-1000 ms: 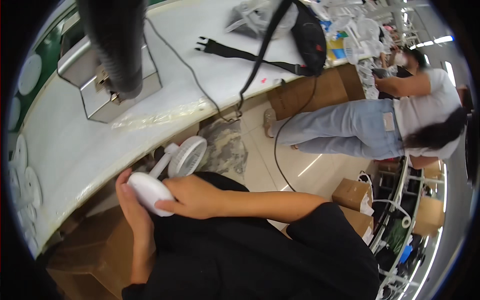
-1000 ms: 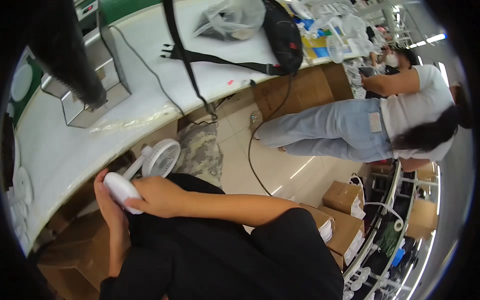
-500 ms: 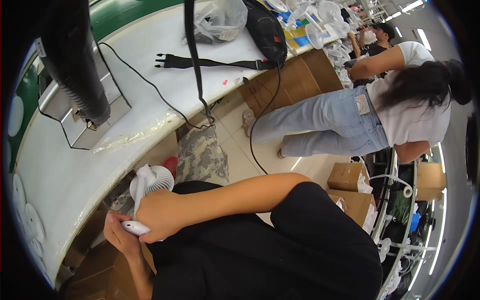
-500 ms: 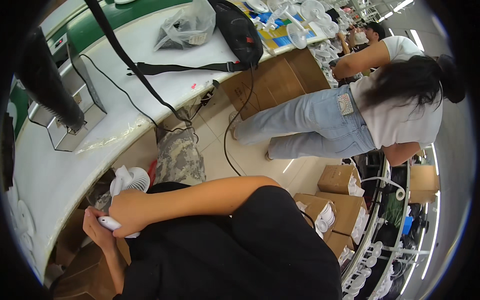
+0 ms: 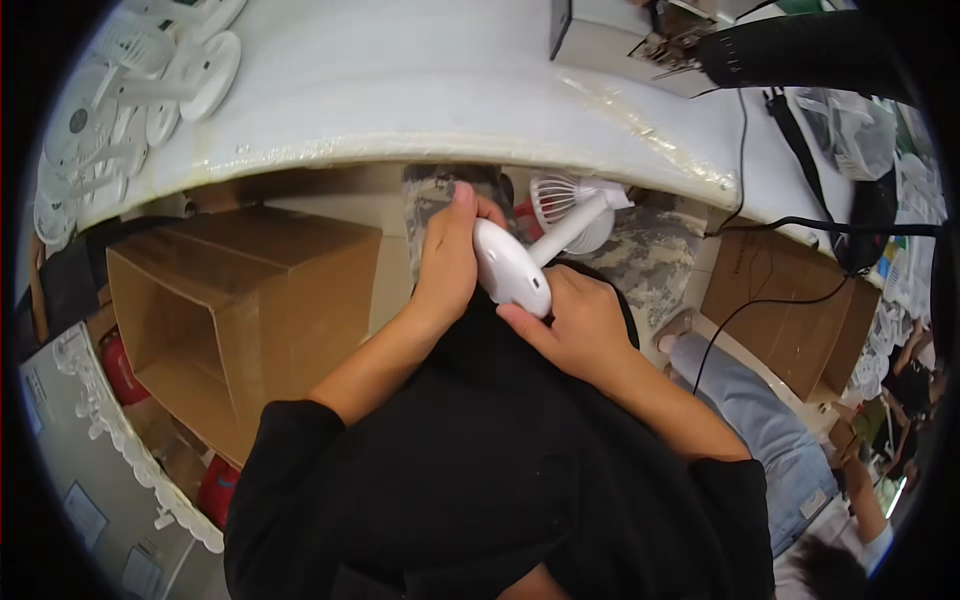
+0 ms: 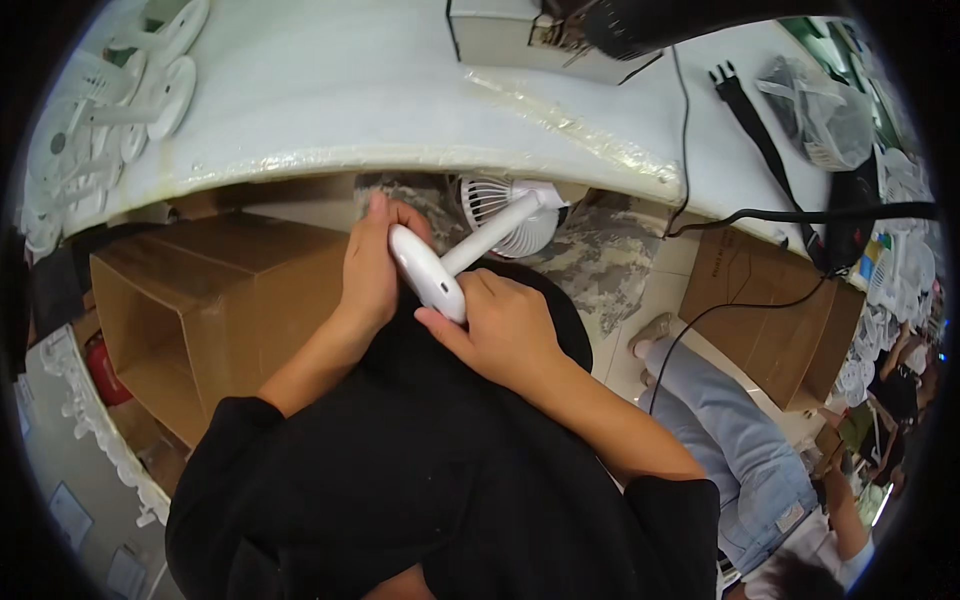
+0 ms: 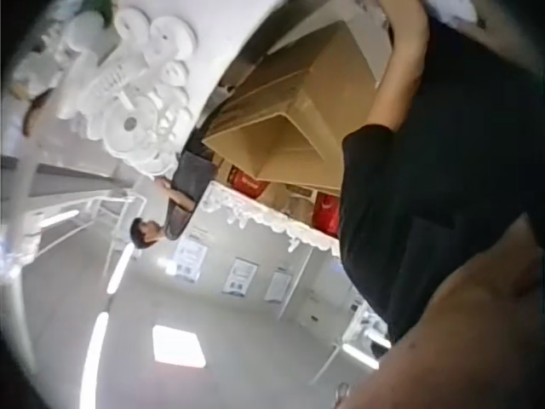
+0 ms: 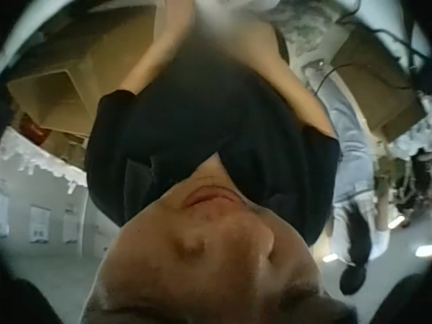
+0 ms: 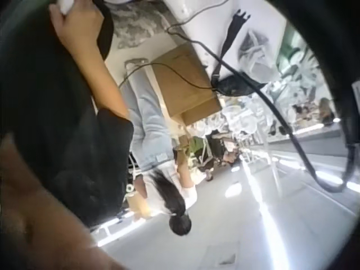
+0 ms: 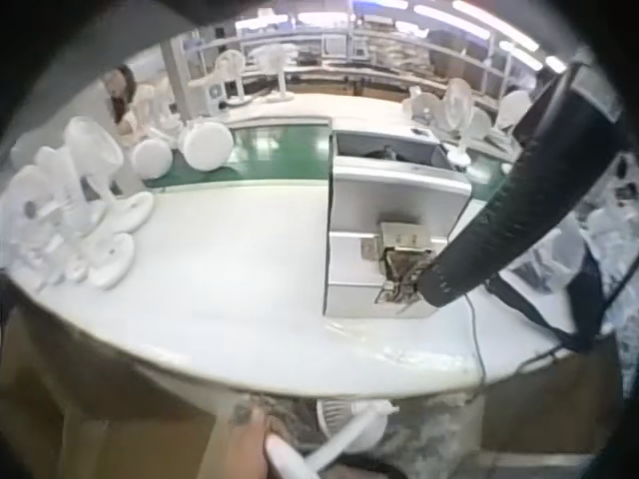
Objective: The person is using an electric screwdriver to assemble small portable fans at a factory workbench.
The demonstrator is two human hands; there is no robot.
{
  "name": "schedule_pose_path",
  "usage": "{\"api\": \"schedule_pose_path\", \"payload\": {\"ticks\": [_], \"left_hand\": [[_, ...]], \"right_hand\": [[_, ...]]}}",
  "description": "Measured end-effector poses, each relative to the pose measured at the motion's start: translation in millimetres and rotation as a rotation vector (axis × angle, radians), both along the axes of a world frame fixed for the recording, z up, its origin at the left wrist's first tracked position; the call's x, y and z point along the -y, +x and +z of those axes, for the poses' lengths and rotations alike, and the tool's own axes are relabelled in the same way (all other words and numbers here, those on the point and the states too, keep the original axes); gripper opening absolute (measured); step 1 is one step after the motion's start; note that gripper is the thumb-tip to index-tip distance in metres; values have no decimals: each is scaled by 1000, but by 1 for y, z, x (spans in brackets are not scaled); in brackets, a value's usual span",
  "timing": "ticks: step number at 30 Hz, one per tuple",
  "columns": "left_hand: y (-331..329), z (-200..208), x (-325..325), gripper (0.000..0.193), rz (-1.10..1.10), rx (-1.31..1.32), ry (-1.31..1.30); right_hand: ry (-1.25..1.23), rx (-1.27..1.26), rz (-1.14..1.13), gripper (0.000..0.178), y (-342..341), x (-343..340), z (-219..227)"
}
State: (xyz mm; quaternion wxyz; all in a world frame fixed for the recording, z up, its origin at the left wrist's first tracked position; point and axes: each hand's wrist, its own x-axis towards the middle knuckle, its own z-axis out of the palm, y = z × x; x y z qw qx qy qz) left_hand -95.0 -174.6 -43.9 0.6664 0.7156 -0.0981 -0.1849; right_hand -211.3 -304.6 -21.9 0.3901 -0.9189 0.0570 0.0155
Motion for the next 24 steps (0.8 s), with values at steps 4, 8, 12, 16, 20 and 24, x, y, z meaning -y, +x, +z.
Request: {"api": "schedule_pose_path", "payload": {"ticks": [4,8,12,16,20,24], "left_hand": [[-2,6,-31,53,-6,-299,48],[-20,3,-23,54,-44,-234,-66],[10,2,-56,52,-151,73,-55],[29,4,-70,52,-203,146,58],[34,1,-74,47,-199,117,116],[35,7,-72,41,-144,-1,15]], "right_hand": [[-161,7,88,41,2,-25,24],[-290,-36,113,36,2,-12,51],[-351,-77,159,36,36,-51,50],[-380,-65,165,35,54,-72,40],[-333,-64,176,36,59,-74,32],[-136,-81,169,34,47,-58,20]]}}
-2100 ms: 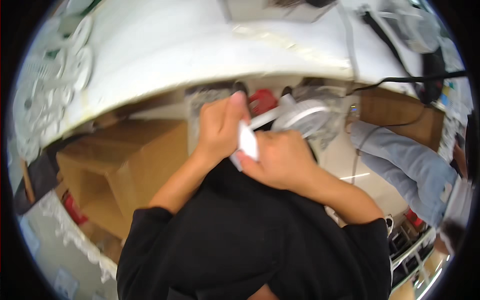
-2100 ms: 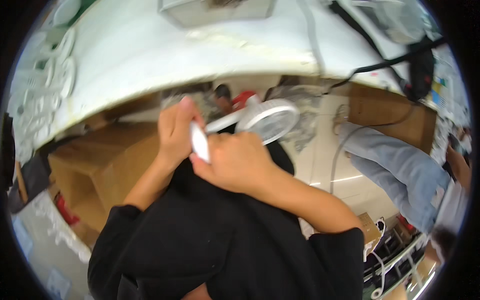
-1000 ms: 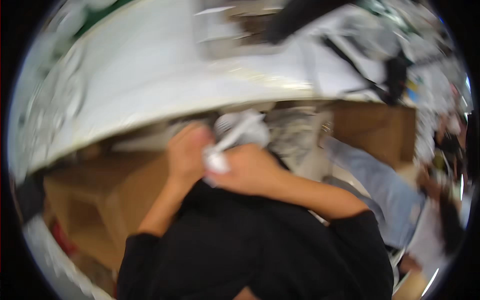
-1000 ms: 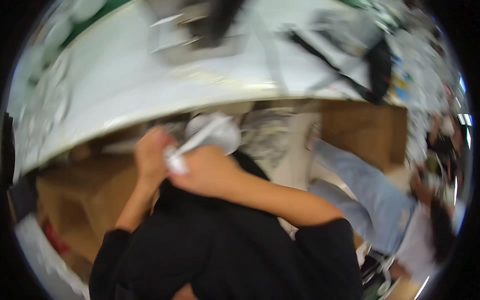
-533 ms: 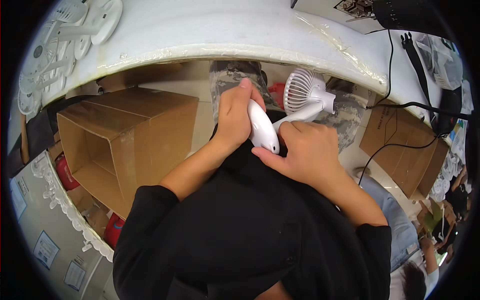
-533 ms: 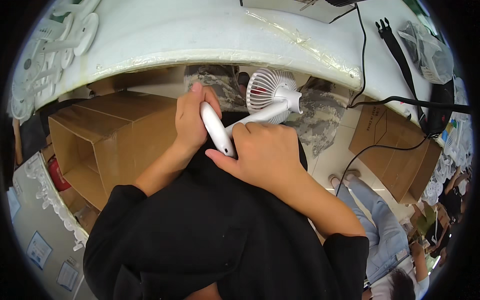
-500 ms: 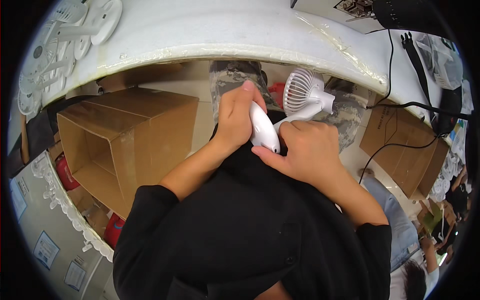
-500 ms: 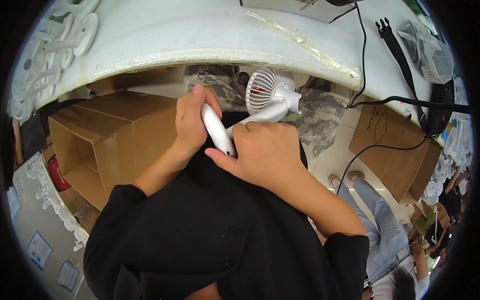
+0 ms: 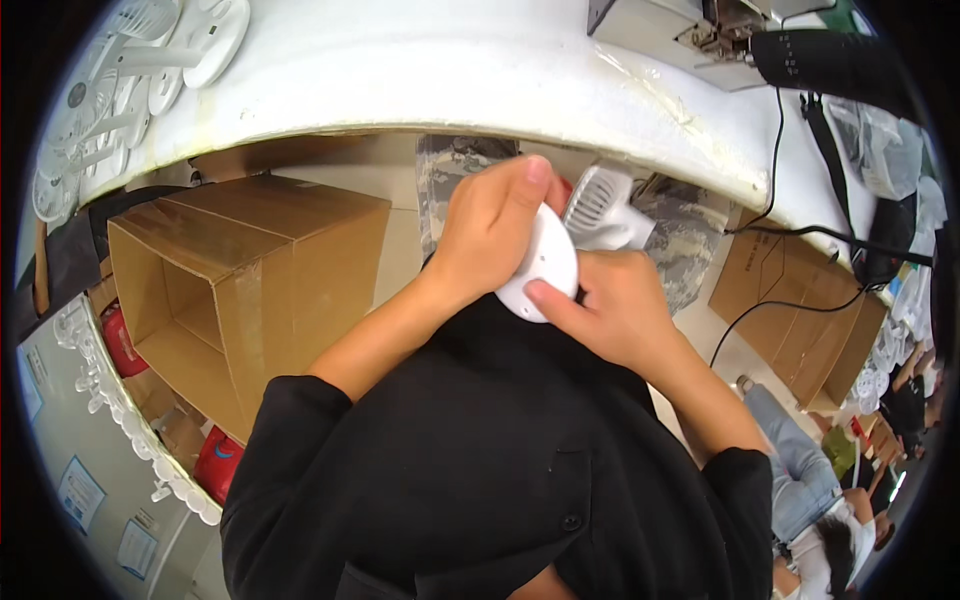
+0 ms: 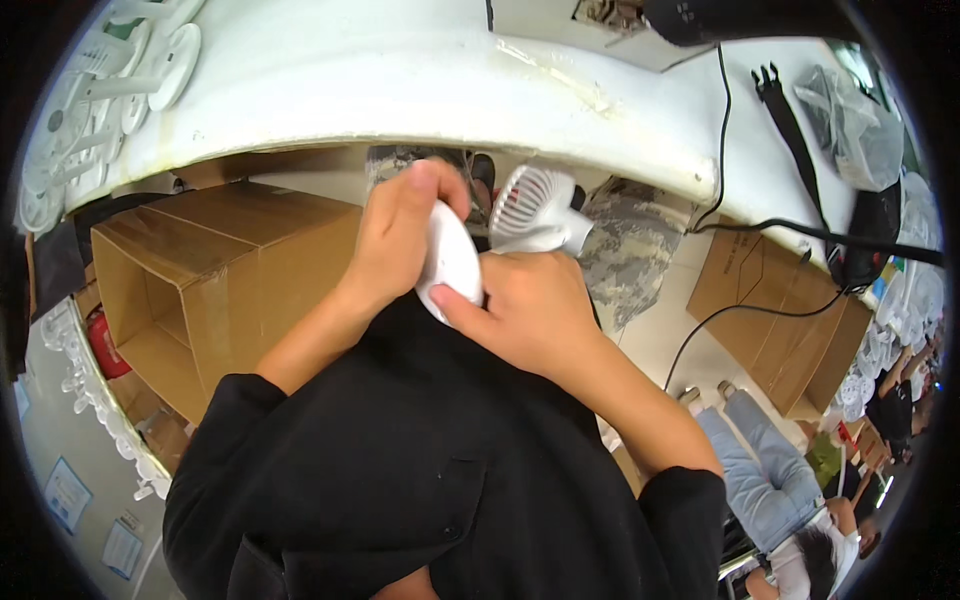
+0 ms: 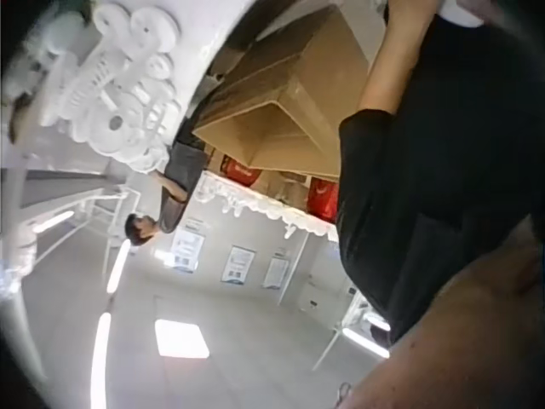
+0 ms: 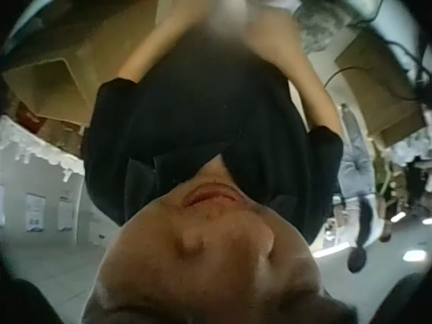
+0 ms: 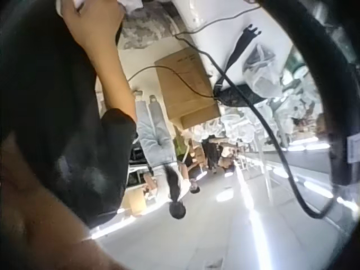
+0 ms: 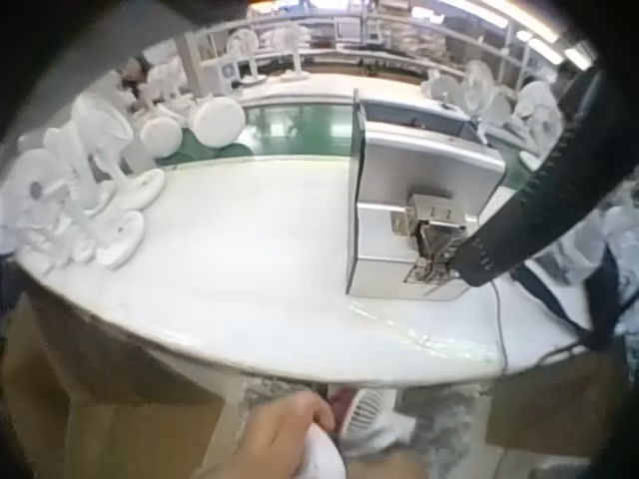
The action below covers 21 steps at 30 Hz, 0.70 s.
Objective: The person is using an electric screwdriver to assemble small portable fans at a factory workbench.
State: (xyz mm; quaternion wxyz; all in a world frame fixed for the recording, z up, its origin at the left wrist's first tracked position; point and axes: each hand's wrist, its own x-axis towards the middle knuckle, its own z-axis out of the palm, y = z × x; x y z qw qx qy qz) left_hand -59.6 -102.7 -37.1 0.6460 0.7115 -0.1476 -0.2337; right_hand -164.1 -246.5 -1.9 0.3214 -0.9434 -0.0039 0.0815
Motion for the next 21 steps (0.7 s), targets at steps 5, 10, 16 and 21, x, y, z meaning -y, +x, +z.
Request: {"api": "schedule_pose_path", "payload": {"ticks": [5,10,16,21], "left_hand": [[8,19,-20,36,-253,-405,-137],[-15,24,-22,39,-562,-358,-205],[-19,33,-6,37,-613,-787,-349],[-23,44,-3,36,-570,-760,-370]], "right_hand": [[523,-140,-86,26,-34,50,-19],[928,-403,-197,31,-76,63,-39],[1229,-769,-216,46,-83,89,-62],[1366,-691,-127,54,-71,89,-68]]}}
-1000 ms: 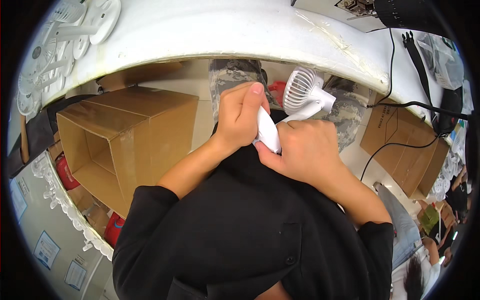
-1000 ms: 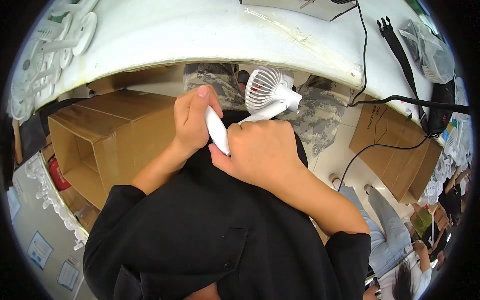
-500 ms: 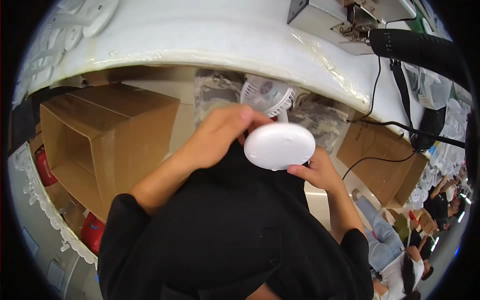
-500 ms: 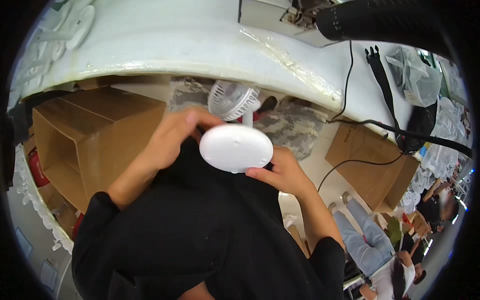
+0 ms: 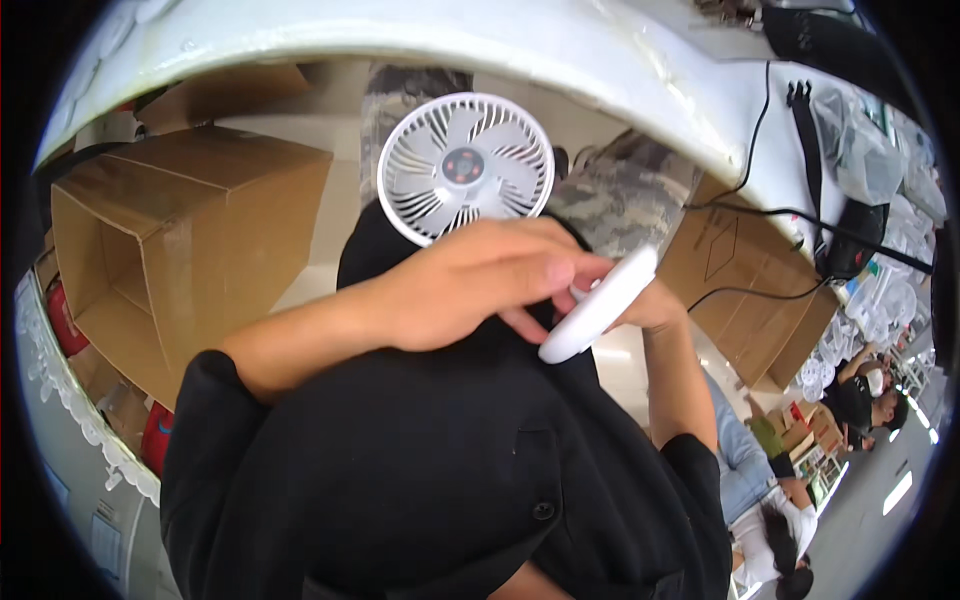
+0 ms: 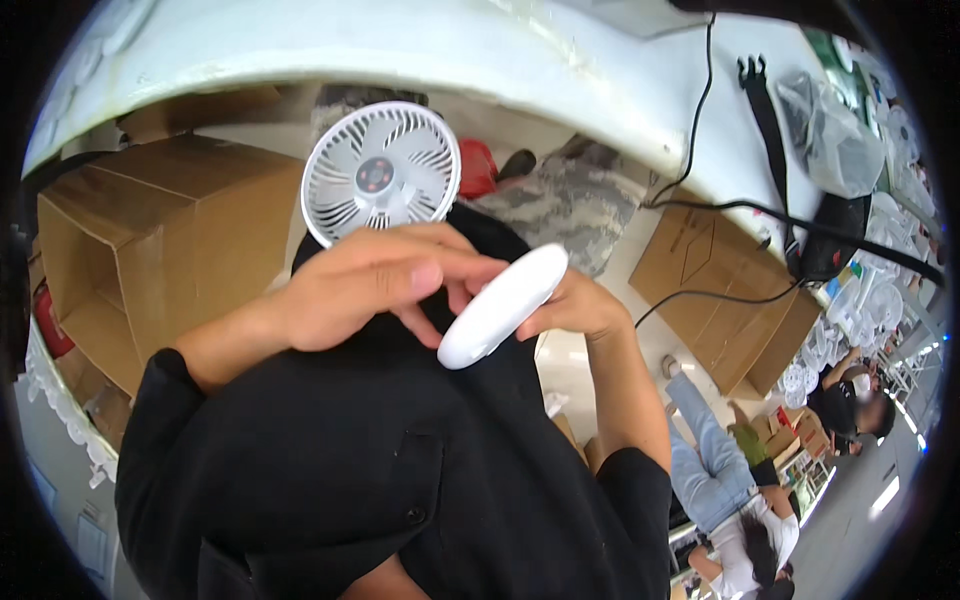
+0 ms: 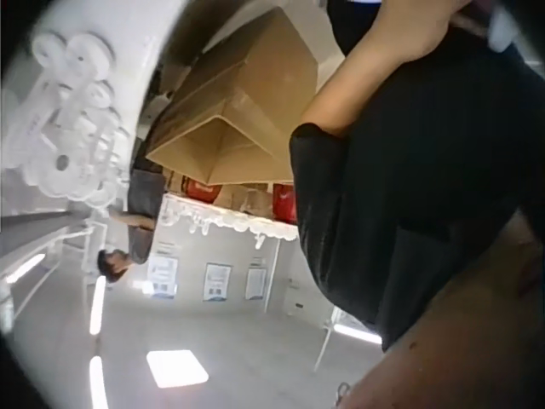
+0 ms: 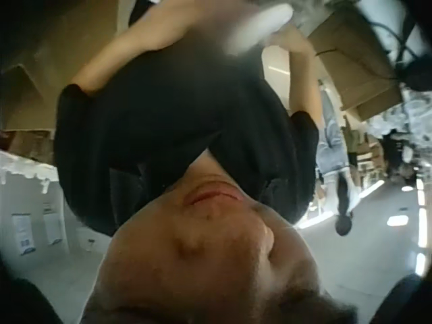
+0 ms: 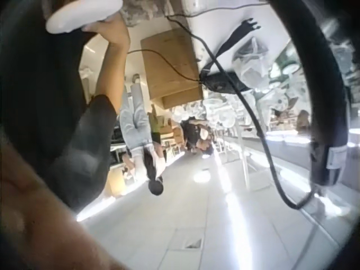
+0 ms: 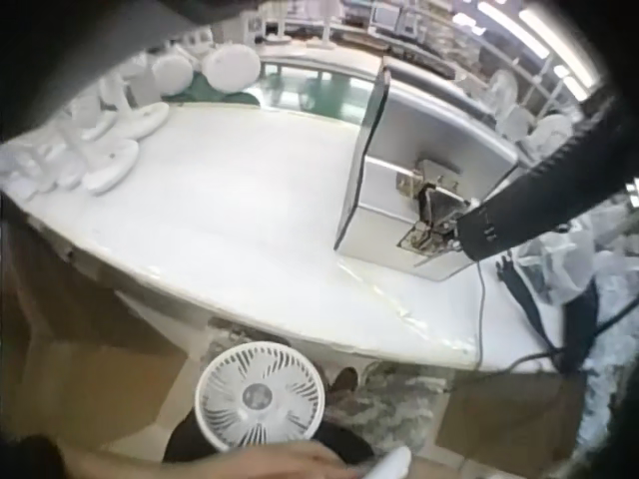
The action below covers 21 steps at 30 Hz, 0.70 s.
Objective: The person is using an electric screwdriver to assemble small portable fans at a factory workbench.
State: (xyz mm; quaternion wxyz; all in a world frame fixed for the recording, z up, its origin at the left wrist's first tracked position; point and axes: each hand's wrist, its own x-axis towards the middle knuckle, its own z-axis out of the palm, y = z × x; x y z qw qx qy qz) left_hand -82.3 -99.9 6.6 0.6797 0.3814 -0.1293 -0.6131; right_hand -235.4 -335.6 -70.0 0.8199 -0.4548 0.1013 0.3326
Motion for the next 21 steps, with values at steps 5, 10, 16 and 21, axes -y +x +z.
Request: {"api": "schedule_pose_path", "payload": {"ticks": [5,10,16,21], "left_hand": [[-16,29,-32,58,257,1116,351],[-8,26,-81,59,548,1313,478],[-1,40,-125,59,580,1008,444],[46,118,-131,66,927,399,391]], "right_hand": [[-224,227,181,47,53,-36,29],[-233,423,298,38,109,-68,60],[-485,603,453,33,115,-39,105],[-530,769,191,19,113,-15,122]]}}
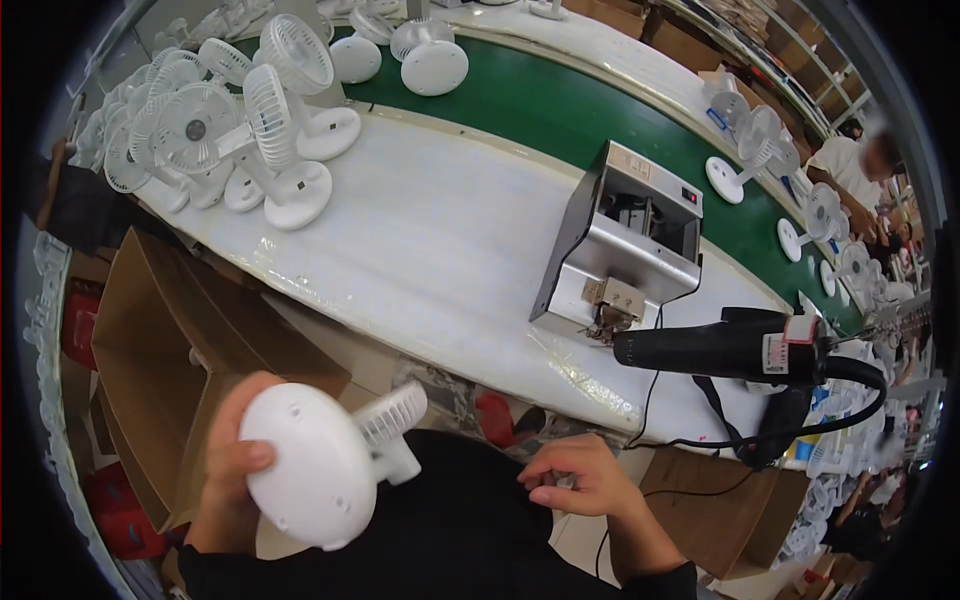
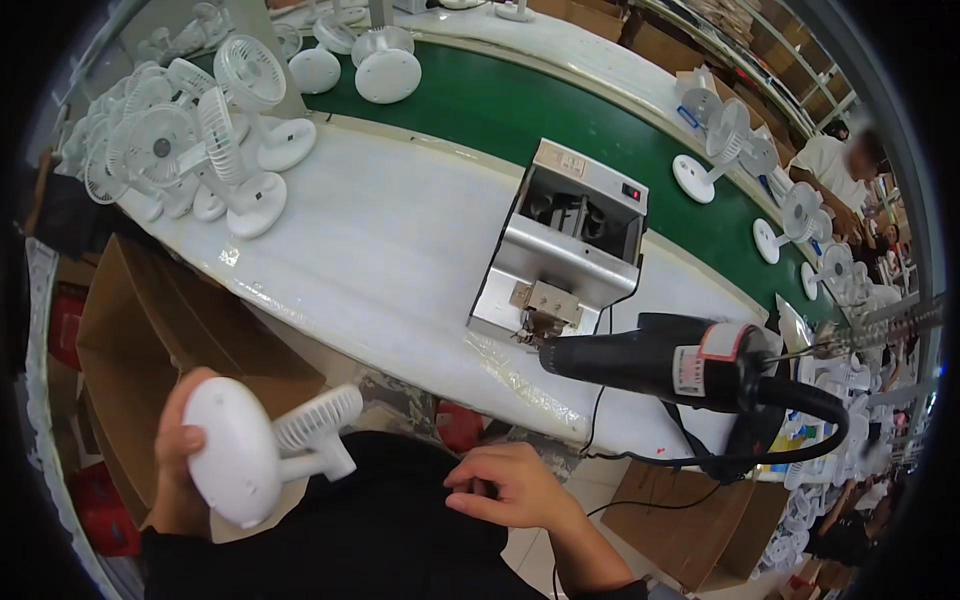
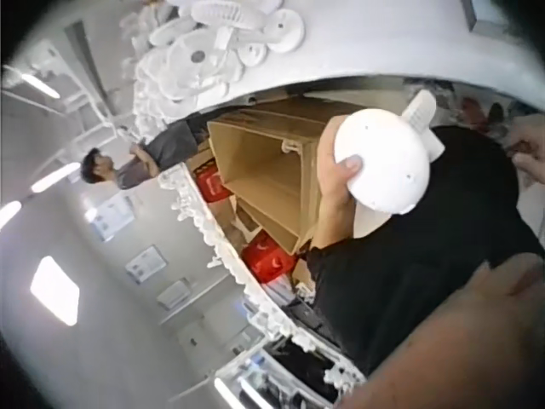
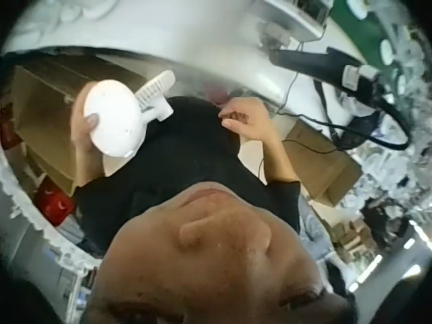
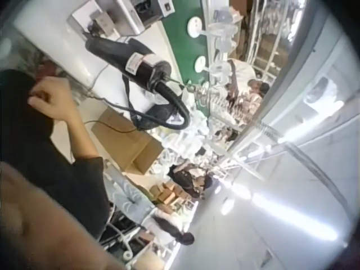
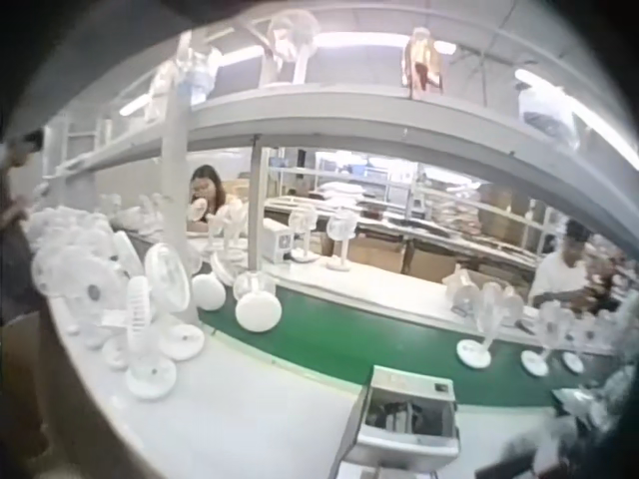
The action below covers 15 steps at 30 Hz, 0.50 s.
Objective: The person is using an electric screwdriver to assemble small portable fans at a factory workbench.
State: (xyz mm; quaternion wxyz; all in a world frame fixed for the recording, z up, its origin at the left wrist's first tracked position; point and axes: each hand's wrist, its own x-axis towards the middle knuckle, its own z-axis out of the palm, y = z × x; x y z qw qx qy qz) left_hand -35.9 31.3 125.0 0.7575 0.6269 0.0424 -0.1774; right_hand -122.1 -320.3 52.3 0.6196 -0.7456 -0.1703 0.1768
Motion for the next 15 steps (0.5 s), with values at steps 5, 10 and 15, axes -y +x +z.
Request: {"api": "schedule_pose_path", "payload": {"ticks": [5,10,15], "left_hand": [[27,27,31,67,-104,598,148],[161,37,127,47,-284,1278,448],[312,-13,206,47,-311,1191,660]], "right_hand": [[55,170,-81,13,-9,16,14],[60,421,-98,18,-35,38,70],[172,801,-653,31,-54,106,130]]}}
